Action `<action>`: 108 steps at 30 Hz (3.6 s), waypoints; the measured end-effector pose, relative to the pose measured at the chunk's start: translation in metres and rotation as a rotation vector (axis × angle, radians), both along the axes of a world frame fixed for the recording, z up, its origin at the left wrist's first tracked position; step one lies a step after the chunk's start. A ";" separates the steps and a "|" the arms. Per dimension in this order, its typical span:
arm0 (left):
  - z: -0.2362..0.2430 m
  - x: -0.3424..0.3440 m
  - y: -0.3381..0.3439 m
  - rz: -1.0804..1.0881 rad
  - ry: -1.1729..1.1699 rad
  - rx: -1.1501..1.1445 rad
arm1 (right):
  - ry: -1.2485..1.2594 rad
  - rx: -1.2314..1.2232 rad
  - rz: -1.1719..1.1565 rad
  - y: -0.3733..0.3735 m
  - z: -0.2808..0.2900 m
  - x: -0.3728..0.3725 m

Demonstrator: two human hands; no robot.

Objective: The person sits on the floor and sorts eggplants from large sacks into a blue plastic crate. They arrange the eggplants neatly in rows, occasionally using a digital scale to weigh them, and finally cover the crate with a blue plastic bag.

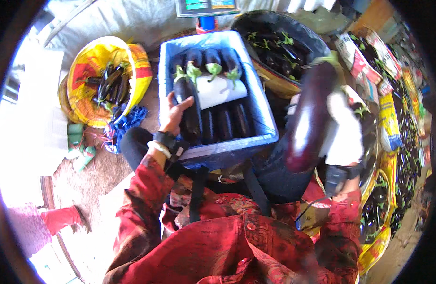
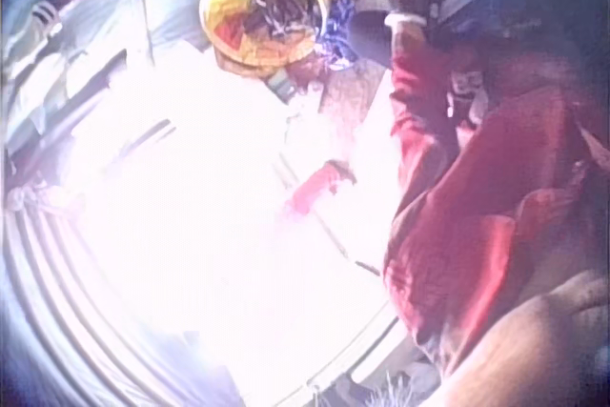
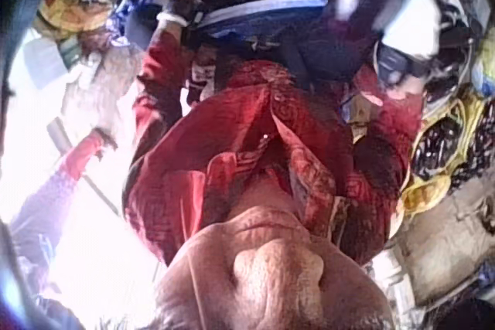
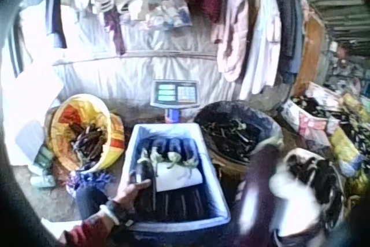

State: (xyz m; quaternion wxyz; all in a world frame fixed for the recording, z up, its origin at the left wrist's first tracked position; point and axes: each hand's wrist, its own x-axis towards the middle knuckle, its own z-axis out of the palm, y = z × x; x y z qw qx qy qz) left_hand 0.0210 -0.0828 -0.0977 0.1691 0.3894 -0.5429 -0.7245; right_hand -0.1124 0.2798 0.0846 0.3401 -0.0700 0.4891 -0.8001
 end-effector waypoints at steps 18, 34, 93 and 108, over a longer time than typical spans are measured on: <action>-0.003 -0.013 0.003 -0.418 -0.713 -0.863 | 0.643 0.971 0.490 -0.216 -0.183 0.009; 0.004 -0.032 -0.008 -0.582 -0.705 -0.905 | 0.655 1.085 0.648 -0.219 -0.179 0.006; -0.001 -0.036 0.027 -0.756 -0.475 -1.487 | -0.094 0.194 0.521 -0.129 -0.090 -0.051; 0.021 -0.035 0.034 -0.765 -0.552 -1.437 | 0.564 1.019 0.865 -0.184 -0.201 -0.058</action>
